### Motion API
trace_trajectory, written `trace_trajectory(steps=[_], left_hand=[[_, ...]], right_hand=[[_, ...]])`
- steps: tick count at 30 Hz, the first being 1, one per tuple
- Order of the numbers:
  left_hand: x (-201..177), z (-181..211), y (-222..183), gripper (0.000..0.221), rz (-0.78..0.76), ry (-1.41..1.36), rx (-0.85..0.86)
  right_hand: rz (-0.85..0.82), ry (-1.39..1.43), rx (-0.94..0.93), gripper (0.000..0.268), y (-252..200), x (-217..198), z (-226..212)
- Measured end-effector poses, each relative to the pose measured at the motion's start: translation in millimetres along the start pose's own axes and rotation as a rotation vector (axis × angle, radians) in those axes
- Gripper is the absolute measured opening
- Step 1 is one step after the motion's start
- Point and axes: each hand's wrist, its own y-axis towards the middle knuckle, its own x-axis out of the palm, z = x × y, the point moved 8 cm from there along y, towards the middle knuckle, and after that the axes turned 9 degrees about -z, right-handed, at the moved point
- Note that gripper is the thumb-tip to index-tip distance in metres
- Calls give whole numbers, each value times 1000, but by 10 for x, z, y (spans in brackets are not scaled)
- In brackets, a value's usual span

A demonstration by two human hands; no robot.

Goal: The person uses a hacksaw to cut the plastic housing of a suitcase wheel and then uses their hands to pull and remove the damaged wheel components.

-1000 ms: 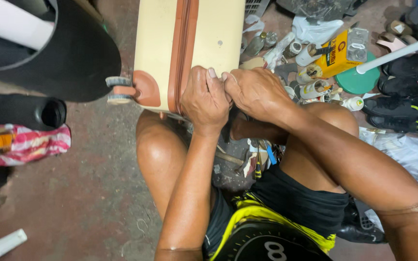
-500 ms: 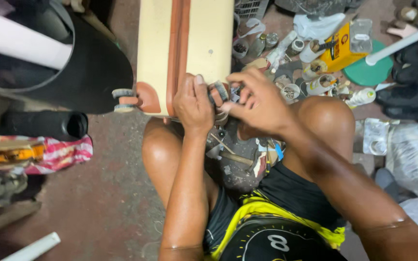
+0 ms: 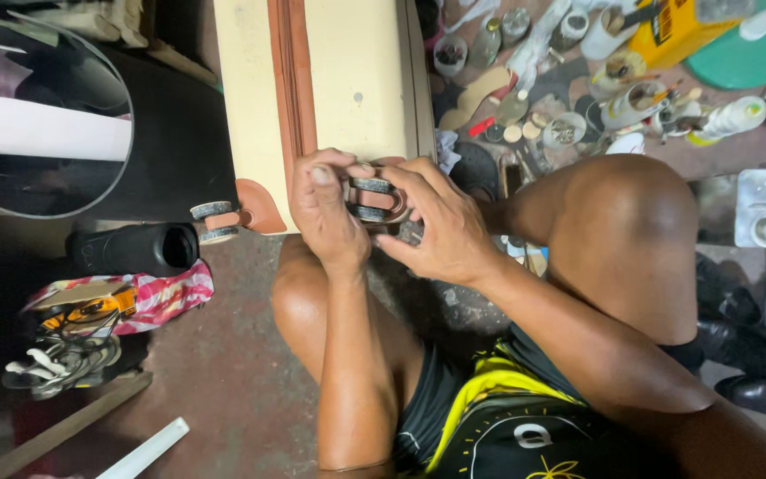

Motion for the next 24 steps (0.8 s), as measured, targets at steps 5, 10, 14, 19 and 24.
trace_trajectory(steps=[5,10,14,19,24], left_hand=[[100,-1,69,38,-13,30,-31],[179,-26,104,37,32,22,-41],[168,-34,38,44,66,-4,-20],[209,-18,126,49,39,-15,32],[215,16,40,49,-6,-91,69]], right_hand=[[119,-52,-53,63,42,-82,-52],[168,-158,-137,56,23,-101,-34],[124,-126,-122,52,-6,-77,-22],[86,-66,-66,58,120,-205,-40],[92,-92,-64,63,58,-222,-130]])
